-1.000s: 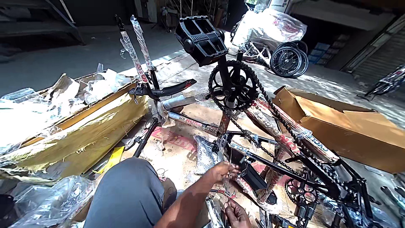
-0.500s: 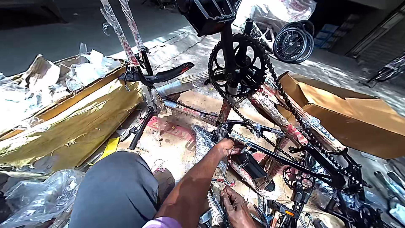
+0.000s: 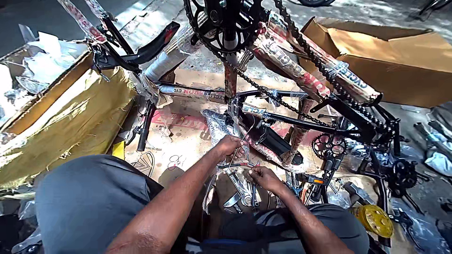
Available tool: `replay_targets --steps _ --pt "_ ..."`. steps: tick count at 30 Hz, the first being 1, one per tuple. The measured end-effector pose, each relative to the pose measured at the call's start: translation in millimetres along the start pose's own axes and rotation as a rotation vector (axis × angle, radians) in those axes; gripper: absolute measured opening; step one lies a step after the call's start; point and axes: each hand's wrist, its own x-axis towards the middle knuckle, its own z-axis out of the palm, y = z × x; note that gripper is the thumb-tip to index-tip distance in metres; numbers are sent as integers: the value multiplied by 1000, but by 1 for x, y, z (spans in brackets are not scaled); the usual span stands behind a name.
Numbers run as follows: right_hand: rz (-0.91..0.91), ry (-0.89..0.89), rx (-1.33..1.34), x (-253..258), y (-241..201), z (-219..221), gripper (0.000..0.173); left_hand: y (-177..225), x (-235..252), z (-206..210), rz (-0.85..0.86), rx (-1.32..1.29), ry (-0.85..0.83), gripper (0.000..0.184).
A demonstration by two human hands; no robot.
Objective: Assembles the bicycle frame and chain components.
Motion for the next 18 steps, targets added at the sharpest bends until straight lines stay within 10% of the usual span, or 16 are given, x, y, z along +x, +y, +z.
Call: replay_targets --steps 7,18 --pt "295 -214 -584 39 31 61 35 25 -30 -22 32 195 -17 22" --pt "419 -96 -563 55 34 72 45 -8 -20 -11 16 136 7 14"
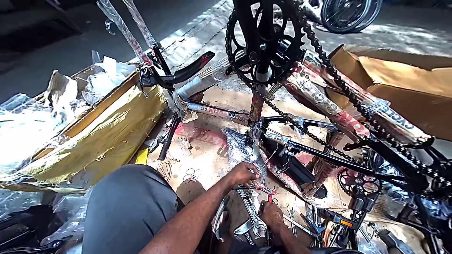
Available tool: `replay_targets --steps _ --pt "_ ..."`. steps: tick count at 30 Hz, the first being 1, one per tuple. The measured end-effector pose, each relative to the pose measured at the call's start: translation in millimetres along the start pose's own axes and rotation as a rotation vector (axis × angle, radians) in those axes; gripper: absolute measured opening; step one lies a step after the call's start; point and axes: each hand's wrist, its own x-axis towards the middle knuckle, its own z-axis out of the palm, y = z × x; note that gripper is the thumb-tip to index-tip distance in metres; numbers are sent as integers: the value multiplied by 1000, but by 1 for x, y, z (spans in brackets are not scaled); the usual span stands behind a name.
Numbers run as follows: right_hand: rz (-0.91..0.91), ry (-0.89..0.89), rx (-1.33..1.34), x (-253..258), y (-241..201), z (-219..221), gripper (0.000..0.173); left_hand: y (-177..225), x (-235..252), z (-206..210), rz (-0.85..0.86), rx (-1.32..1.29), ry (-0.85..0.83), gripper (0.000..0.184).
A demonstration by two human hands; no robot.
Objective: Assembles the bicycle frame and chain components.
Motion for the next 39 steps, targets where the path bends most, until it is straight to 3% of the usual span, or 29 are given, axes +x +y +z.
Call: replay_targets --steps 3,5,8,10,12,14,17,22,31,36,39 --pt "-46 46 251 -8 -2 -23 43 -2 1 -4 26 4 16 12" --pt "-117 112 684 -23 -8 -39 34 -2 1 -4 32 -11 -12 13" --pt "-196 10 1498 -65 -23 -64 33 6 -8 2 23 -90 -65 16" --pt "-145 -62 1770 -89 -25 -73 23 13 -13 7 18 -152 -85 18" --pt "-109 -143 1904 -106 -21 -70 26 12 -8 12 32 -195 -88 17" --pt "-146 -161 1924 -117 -18 -60 24 5 2 15 57 -229 -89 16" --pt "-149 -26 1764 -122 -19 -49 20 -3 10 19 84 -273 -81 16" --pt "-187 9 1555 -118 -19 -42 23 -6 17 17 102 -293 -73 16" --pt "-207 65 1520 -118 -20 -44 23 -6 12 18 113 -248 -75 18" --pt "-329 285 1335 -106 -16 -41 18 -8 14 19 143 -245 -64 16" --pt "-313 254 1361 -108 -16 -43 19 -10 15 20 152 -261 -83 13"
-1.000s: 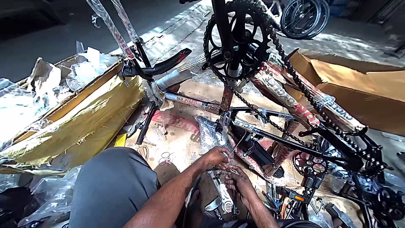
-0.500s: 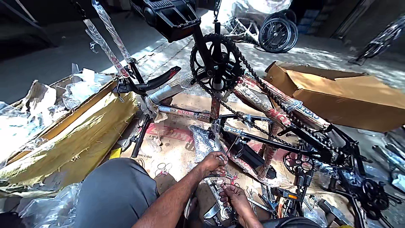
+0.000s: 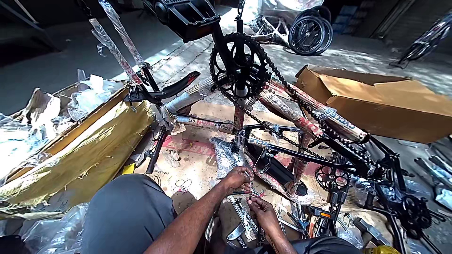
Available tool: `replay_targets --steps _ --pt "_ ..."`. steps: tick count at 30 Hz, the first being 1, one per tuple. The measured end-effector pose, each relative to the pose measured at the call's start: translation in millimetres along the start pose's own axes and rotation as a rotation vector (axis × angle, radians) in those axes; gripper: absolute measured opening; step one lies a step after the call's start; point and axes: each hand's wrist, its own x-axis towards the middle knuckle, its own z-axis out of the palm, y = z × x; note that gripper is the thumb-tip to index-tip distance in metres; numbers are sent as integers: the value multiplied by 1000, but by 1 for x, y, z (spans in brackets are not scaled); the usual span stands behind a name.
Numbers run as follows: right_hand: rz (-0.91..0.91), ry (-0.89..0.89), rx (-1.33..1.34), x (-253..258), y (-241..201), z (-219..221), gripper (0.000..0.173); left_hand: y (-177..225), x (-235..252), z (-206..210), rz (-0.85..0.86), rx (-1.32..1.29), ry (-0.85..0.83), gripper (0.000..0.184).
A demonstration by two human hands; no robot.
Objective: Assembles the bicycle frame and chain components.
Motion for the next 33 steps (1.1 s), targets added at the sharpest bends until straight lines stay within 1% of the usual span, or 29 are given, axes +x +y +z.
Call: replay_targets --steps 2,4,6,7,8,10,13,14,16,17,18,19,20,21,22,23,24,25,26,27,28,29,31,33 --pt "70 2 219 4 -3 2 22 -1 2 1 -15 17 -13 13" --pt "78 55 386 12 -7 4 26 -4 4 3 -20 31 -2 12" --pt "44 105 448 21 -14 6 34 -6 5 4 -25 36 23 8" --pt "21 104 452 24 -17 5 34 -6 5 5 -31 31 39 6" --pt "-9 100 442 27 -18 5 29 -4 6 5 -42 29 46 6" --pt "-50 111 401 31 -17 5 17 -3 6 4 -81 53 9 6" --pt "-31 131 420 31 -14 4 11 5 -2 7 -136 99 -74 16" --pt "-20 135 432 30 -14 3 11 10 -6 12 -126 105 -42 15" --pt "-23 131 431 27 -15 0 15 12 -5 22 -47 16 147 18" --pt "-34 115 425 26 -14 -2 17 8 6 21 29 -124 268 26" --pt "-46 94 416 24 -14 -5 18 10 16 20 107 -289 373 38" --pt "-52 79 415 23 -15 -6 18 17 24 17 182 -428 434 49" --pt "-55 74 416 21 -14 -8 17 26 29 13 236 -518 443 57" --pt "-52 73 420 20 -14 -9 16 34 31 9 259 -541 440 62" --pt "-49 78 426 20 -14 -11 15 41 30 8 240 -498 441 64" --pt "-44 82 435 21 -13 -13 14 43 24 9 173 -380 425 64" --pt "-38 88 445 22 -13 -14 13 41 18 12 70 -206 372 59" --pt "-32 96 453 22 -13 -15 13 35 11 16 -46 -22 262 50" --pt "-25 103 456 22 -14 -16 12 27 8 20 -140 142 107 40" --pt "-21 111 456 22 -15 -16 13 18 8 23 -210 217 -38 32" --pt "-19 121 446 22 -16 -16 15 12 8 25 -258 221 -126 28" --pt "-23 124 435 21 -17 -16 16 8 9 26 -275 176 -153 24" --pt "-56 101 384 19 -18 -17 17 10 9 22 -250 42 -112 21" --pt "-90 33 303 12 -20 -20 15 16 7 17 -198 -90 -32 22"
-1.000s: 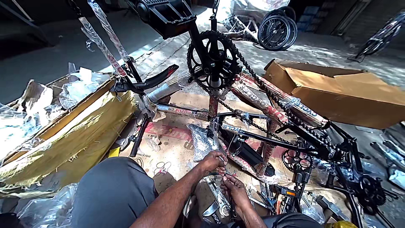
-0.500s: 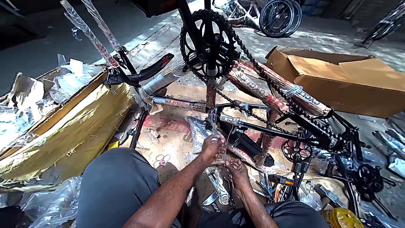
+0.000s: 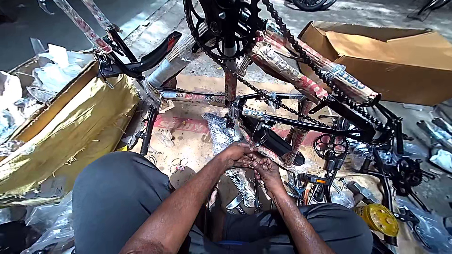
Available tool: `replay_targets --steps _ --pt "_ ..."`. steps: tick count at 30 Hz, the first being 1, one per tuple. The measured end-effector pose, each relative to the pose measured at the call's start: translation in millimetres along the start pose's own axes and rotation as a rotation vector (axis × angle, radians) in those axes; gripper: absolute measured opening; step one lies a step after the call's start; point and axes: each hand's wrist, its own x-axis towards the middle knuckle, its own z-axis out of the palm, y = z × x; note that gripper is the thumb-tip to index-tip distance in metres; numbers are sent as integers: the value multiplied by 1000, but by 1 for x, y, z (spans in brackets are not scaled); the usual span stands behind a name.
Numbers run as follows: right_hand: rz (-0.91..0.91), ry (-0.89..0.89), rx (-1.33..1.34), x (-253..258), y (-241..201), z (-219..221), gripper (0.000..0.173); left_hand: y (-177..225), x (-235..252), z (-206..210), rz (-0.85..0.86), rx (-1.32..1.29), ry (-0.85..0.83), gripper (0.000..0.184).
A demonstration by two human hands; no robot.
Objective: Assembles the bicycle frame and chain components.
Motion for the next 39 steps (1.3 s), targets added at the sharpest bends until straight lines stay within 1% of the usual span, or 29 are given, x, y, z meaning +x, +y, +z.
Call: replay_targets --steps 1,2,4,6,8,9,11,13,14,15,17,19,20,21,22,24,26,28,30,31,32,33,34,36,37,38,39 --pt "-6 -46 -31 -1 -3 -5 12 4 -2 -2 15 -51 27 22" --pt "-2 -78 -74 3 -8 -11 13 9 -3 -3 27 -76 51 22" --pt "31 -58 -206 18 -19 -30 21 13 -3 -4 47 -53 80 25" --pt "57 -16 -495 42 -25 -63 24 15 -2 -4 53 7 108 33" --pt "80 -47 -925 66 -20 -104 26 17 -1 -5 43 94 147 32" --pt "131 -94 -1131 71 -15 -122 25 17 0 -5 39 111 169 27" --pt "346 -227 -1419 73 9 -149 25 21 -1 -2 39 98 226 22" --pt "593 -394 -1495 72 38 -163 28 27 -2 3 55 48 262 22" --pt "634 -463 -1495 70 47 -159 32 31 -3 7 70 22 263 24" --pt "616 -527 -1502 69 53 -149 35 34 -4 11 84 -10 250 25" --pt "444 -590 -1482 68 51 -119 33 37 -2 15 146 -52 170 25" --pt "218 -559 -1380 65 48 -94 30 38 -1 18 217 39 92 21" --pt "127 -524 -1315 63 47 -83 30 37 0 19 251 124 89 18" --pt "63 -498 -1260 60 44 -73 30 35 1 21 281 187 108 18" --pt "29 -491 -1233 58 40 -65 31 33 4 22 305 214 144 20" --pt "13 -521 -1233 54 39 -57 29 29 8 24 336 234 185 19" --pt "77 -617 -1348 49 47 -50 26 31 8 21 354 268 208 18" --pt "216 -790 -1524 39 61 -46 30 34 7 19 363 344 237 19" --pt "299 -952 -1602 25 70 -41 36 37 6 16 363 399 288 17" --pt "281 -996 -1598 17 67 -37 40 37 7 13 361 414 307 16" --pt "209 -989 -1563 11 57 -31 42 37 8 11 352 422 318 15" --pt "78 -924 -1502 3 39 -24 42 39 9 9 342 425 320 15" --pt "-73 -814 -1419 -7 14 -17 42 41 10 8 321 424 317 16" --pt "-409 -545 -1185 -34 -38 -9 40 42 11 7 284 411 303 16" --pt "-553 -416 -1031 -49 -63 -12 38 43 12 6 269 417 296 15" --pt "-642 -308 -865 -66 -85 -21 35 44 12 5 262 428 290 15" --pt "-694 -207 -720 -83 -104 -34 33 45 13 4 255 448 283 14"
